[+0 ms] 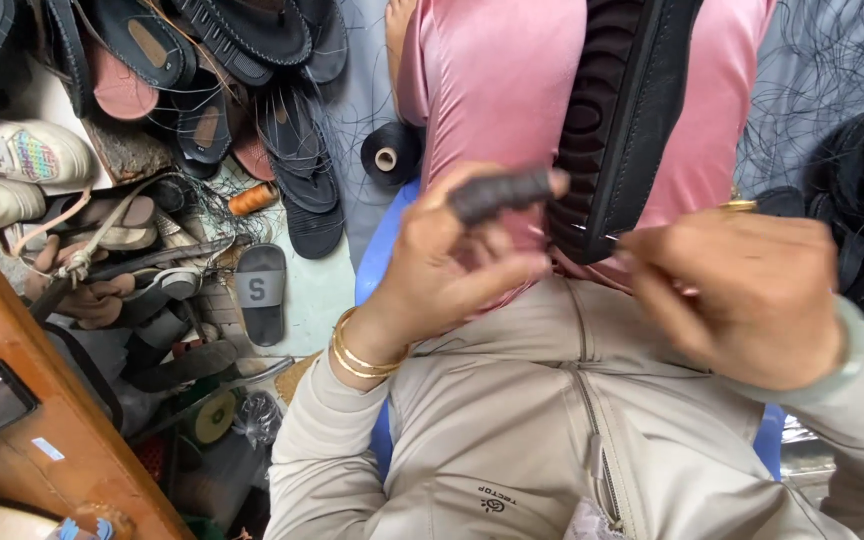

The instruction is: Hand-stitching a shoe sole to the upper part of a sandal using a needle and thread.

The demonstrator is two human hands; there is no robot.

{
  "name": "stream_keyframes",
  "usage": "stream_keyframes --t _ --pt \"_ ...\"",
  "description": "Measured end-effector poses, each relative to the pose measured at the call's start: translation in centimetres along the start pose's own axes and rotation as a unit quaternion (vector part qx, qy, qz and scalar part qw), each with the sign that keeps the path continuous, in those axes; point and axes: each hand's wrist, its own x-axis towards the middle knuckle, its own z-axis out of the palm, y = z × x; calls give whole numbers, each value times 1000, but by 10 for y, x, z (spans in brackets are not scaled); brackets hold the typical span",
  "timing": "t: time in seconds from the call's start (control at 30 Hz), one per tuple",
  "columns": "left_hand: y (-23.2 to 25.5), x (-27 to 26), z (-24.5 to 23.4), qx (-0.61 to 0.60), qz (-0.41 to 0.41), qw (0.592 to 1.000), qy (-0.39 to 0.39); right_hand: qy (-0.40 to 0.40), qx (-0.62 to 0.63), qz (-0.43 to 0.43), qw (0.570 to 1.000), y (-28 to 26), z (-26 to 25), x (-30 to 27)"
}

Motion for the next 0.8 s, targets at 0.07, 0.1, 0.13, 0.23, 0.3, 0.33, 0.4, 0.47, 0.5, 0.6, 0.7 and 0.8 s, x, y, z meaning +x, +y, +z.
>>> stream_keyframes --t 0.07,0.1,0.13,0.23,0.3,0.33,0.4,0.47,0.5,0.6,0.7,0.8 --pt "-4 5 -8 336 180 924 18 20 -59 17 998 2 -5 -6" --pt "1 2 -5 335 179 925 20 18 -58 17 998 3 -4 -9" --pt "6 0 -3 222 159 961 -52 11 -102 20 995 4 -2 -13" --pt "13 -4 1 24 108 982 -154 2 -189 16 982 0 8 -18" --pt "14 -5 -1 -53 80 978 -183 1 -232 6 973 2 17 -22" --pt "13 -5 -3 36 92 991 -95 -40 -249 44 967 6 21 -26" --pt "4 -1 -6 125 103 987 -7 -80 -266 84 957 13 28 -36" --pt "-11 6 -6 354 180 916 65 -104 -368 112 917 19 35 -46" --pt "-30 7 -1 354 178 916 65 -105 -367 112 918 22 35 -47" --pt "-71 8 10 401 154 899 85 -86 -314 85 942 26 33 -47" --pt "-74 3 15 316 102 943 9 -58 -254 63 963 27 27 -44" --pt "-63 4 21 296 79 951 34 -28 -220 10 975 28 18 -45"
